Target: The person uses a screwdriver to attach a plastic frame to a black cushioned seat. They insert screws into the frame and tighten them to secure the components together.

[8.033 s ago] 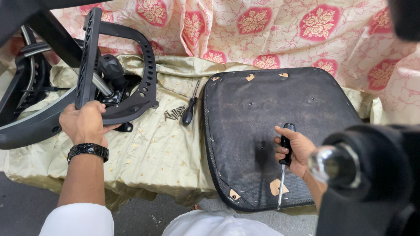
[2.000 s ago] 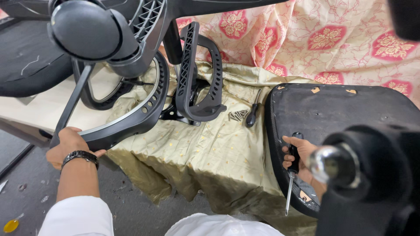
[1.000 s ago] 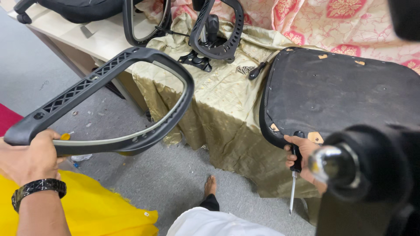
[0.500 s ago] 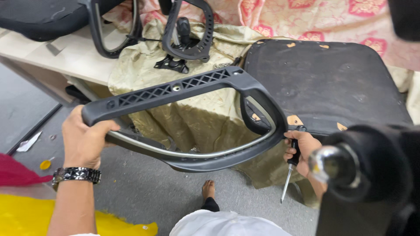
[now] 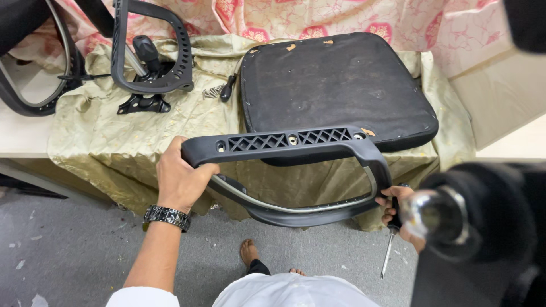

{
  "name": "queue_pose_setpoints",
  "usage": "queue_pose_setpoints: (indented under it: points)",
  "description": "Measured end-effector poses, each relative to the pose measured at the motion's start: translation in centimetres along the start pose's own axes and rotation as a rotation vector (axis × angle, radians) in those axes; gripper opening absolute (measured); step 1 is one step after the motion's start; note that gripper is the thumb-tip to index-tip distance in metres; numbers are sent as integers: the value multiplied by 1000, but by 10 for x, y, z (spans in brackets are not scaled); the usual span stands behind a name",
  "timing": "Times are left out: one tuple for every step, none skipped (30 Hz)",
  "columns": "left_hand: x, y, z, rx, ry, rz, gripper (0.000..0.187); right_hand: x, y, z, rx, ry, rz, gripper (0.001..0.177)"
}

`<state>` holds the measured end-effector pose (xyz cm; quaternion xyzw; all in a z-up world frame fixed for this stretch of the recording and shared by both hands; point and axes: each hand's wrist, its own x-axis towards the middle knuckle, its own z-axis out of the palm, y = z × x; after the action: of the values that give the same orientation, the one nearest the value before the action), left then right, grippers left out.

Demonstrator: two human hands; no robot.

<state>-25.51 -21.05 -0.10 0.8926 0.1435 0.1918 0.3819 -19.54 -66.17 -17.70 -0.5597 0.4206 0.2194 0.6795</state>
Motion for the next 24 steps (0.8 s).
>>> queue_pose_setpoints:
  points:
    - [0,2,7,-4,-12,3,48,-4,6,-3,28,9,-47,17]
    - [1,3,14,-8,-25,6,49,-8,8,-5,55,18,-95,18]
    - [2,4,20,-9,-36,7,49,-11,8,-5,48,30,-83,17]
    - [2,5,26,5,-47,-8,49,-15,6,-4,42,42,-70,16]
    - [1,5,32,21,-55,-22,49,-18,4,-1,36,51,-58,15]
    - [2,4,36,38,-64,-35,49,-20,2,2,60,36,-69,15]
    - [3,3,42,28,-58,-24,49,-22,-1,3,84,27,-85,16]
    - [3,1,48,17,-52,-13,48,-23,-5,4,108,18,-100,18]
    - [5,-1,53,11,-48,3,48,-23,-8,4,86,-17,-126,12]
    - [6,-4,57,8,-47,-6,48,-21,-12,4,63,-52,-153,7]
    - [8,-6,63,4,-53,-14,48,-19,-14,3,45,-81,-178,3]
    - [12,-8,69,1,-59,-21,49,-17,-14,4,98,-127,-186,5]
    - [16,-10,75,-3,-62,-22,48,-15,-18,6,141,-177,-198,8]
    - [20,-11,81,-8,-65,-23,48,-13,-22,7,185,-227,-210,11]
    - [24,-13,86,-10,-69,-29,47,-12,-25,9,231,-223,-176,12]
    - [27,-14,93,-40,-72,-39,47,-12,-29,12,277,-220,-142,14]
    - [30,-16,98,-67,-71,-49,46,-12,-33,19,324,-221,-108,15]
    - [34,-17,103,-93,-71,-58,45,-13,-36,25,359,-160,-105,16]
    - [37,-19,108,-97,-72,-60,46,-17,-38,29,393,-95,-101,17]
    - [40,-21,113,-101,-73,-63,47,-21,-41,32,426,-29,-98,18]
    - [45,-23,116,-103,-70,-62,48,-24,-45,36,404,-35,-110,19]
    - [49,-24,120,-124,-86,-103,48,-26,-49,41,382,-41,-121,20]
    - [51,-25,124,-145,-105,-145,49,-28,-52,43,361,-43,-132,21]
    - [52,-27,129,-167,-124,-187,49,-28,-55,47,364,-5,-146,22]
